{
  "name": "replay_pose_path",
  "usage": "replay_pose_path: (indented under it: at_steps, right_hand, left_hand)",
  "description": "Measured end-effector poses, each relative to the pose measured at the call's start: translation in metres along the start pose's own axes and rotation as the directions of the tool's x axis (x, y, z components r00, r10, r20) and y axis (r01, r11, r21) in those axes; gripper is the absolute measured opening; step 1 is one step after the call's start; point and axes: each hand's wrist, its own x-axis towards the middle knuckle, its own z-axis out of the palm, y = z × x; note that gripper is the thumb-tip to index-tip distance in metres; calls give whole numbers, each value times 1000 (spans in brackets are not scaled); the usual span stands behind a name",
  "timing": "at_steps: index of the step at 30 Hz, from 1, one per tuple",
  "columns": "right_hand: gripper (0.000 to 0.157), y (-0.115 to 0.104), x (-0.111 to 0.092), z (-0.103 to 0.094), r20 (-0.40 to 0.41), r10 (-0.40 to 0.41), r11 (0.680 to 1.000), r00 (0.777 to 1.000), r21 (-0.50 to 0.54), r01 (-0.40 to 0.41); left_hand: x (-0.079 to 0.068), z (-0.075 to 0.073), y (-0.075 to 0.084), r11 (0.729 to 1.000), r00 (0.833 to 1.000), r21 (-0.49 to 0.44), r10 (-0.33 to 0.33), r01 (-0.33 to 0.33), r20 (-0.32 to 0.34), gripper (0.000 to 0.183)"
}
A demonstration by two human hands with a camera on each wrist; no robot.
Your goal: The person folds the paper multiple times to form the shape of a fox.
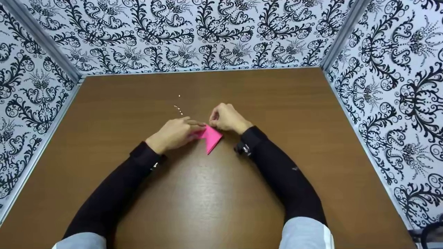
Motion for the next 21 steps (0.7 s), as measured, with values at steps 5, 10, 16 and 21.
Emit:
replay_pose_path:
  at_steps: [5, 10, 16, 21]
  right_hand:
    - [4, -2, 7, 2, 20, 40, 999, 999, 35, -41]
    - [4, -2, 11, 4, 10, 62, 997, 998, 53, -63]
    - [4, -4, 12, 8, -16, 83, 996, 996, 37, -82]
    - [5, -5, 13, 11, -42, 92, 996, 995, -14, -93]
  left_hand:
    - [2, -2, 1, 1000, 1000, -3, 11, -11, -9, 34]
    - [1, -4, 3, 1000, 1000, -5, 0, 0, -15, 33]
    - [0, -3, 3, 1000, 1000, -6, -1, 0, -16, 33]
    - [0, -2, 2, 1000, 1000, -9, -3, 3, -14, 34]
